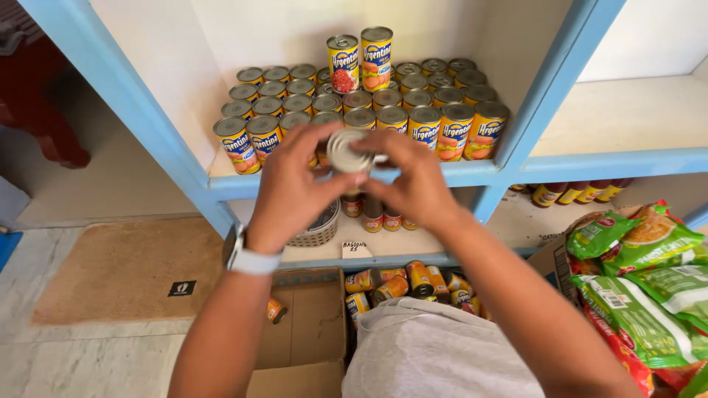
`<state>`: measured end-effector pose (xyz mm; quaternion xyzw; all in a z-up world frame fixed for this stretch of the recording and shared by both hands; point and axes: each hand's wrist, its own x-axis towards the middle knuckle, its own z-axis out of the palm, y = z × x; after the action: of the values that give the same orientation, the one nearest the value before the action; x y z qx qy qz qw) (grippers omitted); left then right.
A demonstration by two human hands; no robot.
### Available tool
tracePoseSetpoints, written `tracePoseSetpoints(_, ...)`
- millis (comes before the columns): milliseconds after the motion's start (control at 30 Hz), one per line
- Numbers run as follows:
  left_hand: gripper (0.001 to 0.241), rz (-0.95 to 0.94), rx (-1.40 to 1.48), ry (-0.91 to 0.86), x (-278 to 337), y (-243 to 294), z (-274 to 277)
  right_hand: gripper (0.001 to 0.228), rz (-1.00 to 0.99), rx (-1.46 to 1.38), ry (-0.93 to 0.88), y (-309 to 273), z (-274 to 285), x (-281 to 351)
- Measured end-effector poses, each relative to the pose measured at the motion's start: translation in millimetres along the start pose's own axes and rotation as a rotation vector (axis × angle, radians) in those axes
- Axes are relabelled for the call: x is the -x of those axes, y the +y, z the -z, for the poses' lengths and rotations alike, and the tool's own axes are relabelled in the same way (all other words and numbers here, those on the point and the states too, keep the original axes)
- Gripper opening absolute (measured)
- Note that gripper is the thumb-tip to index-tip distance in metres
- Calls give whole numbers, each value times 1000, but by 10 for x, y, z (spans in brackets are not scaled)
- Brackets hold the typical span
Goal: Stocking canned goods onto a grocery store shelf from a cardboard box.
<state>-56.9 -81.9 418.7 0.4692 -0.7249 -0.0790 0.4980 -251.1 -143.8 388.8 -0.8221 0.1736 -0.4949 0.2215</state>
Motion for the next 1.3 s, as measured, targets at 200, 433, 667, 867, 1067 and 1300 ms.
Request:
tracePoseSetpoints(200, 63, -87, 169, 28, -857, -266, -402, 45, 53, 285, 95, 219, 539, -473)
tracePoseSetpoints(433, 67, -126, -16, 50, -1530, -474, -910, 42, -48, 362, 147, 720, 867, -717)
tracePoseSetpoints(667, 61, -93, -230, 61, -1758, -631, -1158, 42, -316, 192, 193, 1173, 814, -766)
tracePoseSetpoints(867, 66, -37, -185, 43, -1830, -789, -1188, 44, -267, 210, 164, 1347, 797, -844)
tracePoseSetpoints(1067, 57, -23, -171, 47, -1841, -876, -1212, 45, -294, 244, 109, 1363, 790, -902)
tracePoseSetpoints(1300, 46, -104, -183, 74, -1863, -1048, -1245, 44, -325, 201, 82, 1421, 777, -922)
